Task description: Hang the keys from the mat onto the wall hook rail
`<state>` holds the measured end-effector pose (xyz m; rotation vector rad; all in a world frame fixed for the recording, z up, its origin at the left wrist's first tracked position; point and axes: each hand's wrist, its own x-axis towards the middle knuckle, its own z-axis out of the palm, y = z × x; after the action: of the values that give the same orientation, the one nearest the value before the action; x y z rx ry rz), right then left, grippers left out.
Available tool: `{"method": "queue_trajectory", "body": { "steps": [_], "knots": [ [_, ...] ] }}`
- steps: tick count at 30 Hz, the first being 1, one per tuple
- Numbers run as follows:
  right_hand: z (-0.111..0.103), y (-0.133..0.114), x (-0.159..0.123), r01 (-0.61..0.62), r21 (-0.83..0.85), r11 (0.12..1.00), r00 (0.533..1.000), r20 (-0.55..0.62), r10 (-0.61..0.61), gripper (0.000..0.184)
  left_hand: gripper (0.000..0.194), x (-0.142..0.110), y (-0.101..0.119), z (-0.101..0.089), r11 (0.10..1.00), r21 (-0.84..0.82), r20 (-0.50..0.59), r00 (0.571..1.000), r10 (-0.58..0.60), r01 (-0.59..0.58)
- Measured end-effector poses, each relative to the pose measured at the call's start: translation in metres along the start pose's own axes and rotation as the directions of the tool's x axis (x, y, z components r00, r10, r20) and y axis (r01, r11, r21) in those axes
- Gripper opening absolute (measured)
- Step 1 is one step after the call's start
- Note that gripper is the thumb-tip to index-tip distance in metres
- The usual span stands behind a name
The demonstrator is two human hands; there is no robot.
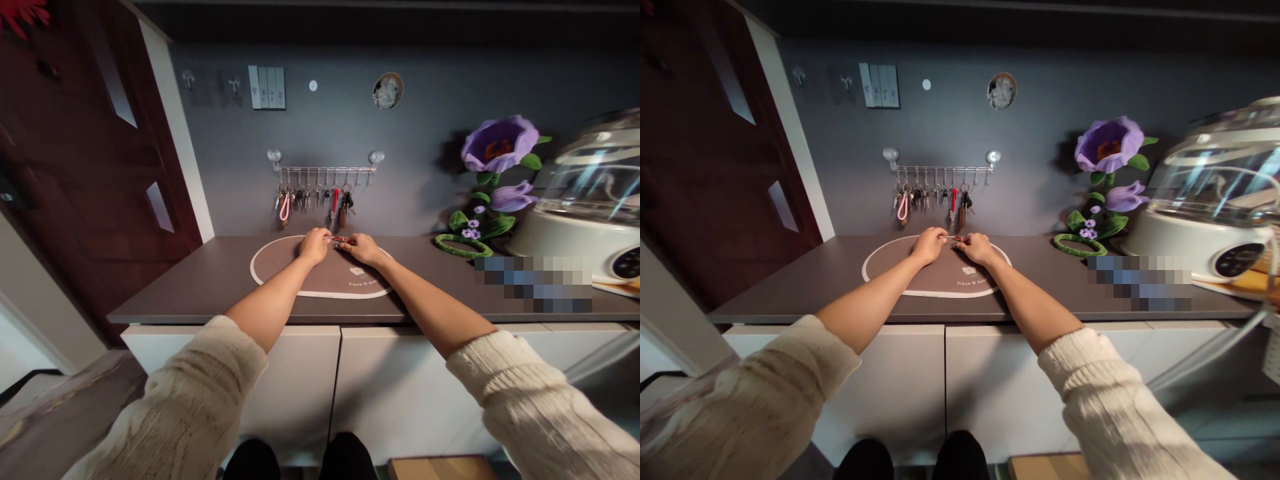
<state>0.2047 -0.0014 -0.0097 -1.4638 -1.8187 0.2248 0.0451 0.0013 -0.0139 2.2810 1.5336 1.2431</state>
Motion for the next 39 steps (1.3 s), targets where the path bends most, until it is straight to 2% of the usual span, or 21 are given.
{"method": "queue_trajectory", "body": {
  "steps": [4,14,19,24,27,31,35,39],
  "knots": [
    [0.001,-0.003,0.0,0.015,-0.064,0.998,0.999,0.033,-0.013,0.014,0.02,0.002,-0.002,0.002,1.0,0.019,0.024,1.0,0.012,-0.013],
    [-0.001,-0.008,0.0,-0.008,-0.013,1.0,0.992,0.128,0.009,0.013,0.023,0.002,-0.002,0.0,0.996,0.06,0.086,0.995,0.06,-0.066],
    [-0.005,-0.011,0.0,-0.014,0.126,0.992,0.99,0.143,-0.004,0.009,0.023,0.003,-0.001,0.0,0.995,0.043,0.069,0.994,0.088,-0.091],
    [-0.012,-0.014,0.0,0.093,0.281,0.955,0.989,0.081,-0.12,0.011,0.022,0.003,0.002,-0.002,0.992,0.004,0.035,0.991,0.129,-0.129],
    [-0.012,-0.013,0.0,0.147,0.376,0.915,0.981,0.059,-0.182,0.015,0.021,0.003,0.005,-0.004,0.986,-0.04,0.012,0.987,0.16,-0.16],
    [-0.012,-0.013,0.001,0.158,0.482,0.862,0.981,0.023,-0.193,0.016,0.017,0.004,0.008,-0.004,0.973,-0.12,-0.024,0.98,0.198,-0.199],
    [-0.014,-0.016,0.001,0.204,0.536,0.819,0.975,-0.04,-0.217,0.015,0.013,0.005,0.011,-0.003,0.945,-0.284,-0.046,0.987,0.156,-0.162],
    [-0.015,-0.02,0.001,0.183,0.621,0.762,0.982,-0.08,-0.17,0.019,0.01,0.006,0.015,-0.004,0.894,-0.429,-0.061,0.991,0.116,-0.131]
  ]
}}
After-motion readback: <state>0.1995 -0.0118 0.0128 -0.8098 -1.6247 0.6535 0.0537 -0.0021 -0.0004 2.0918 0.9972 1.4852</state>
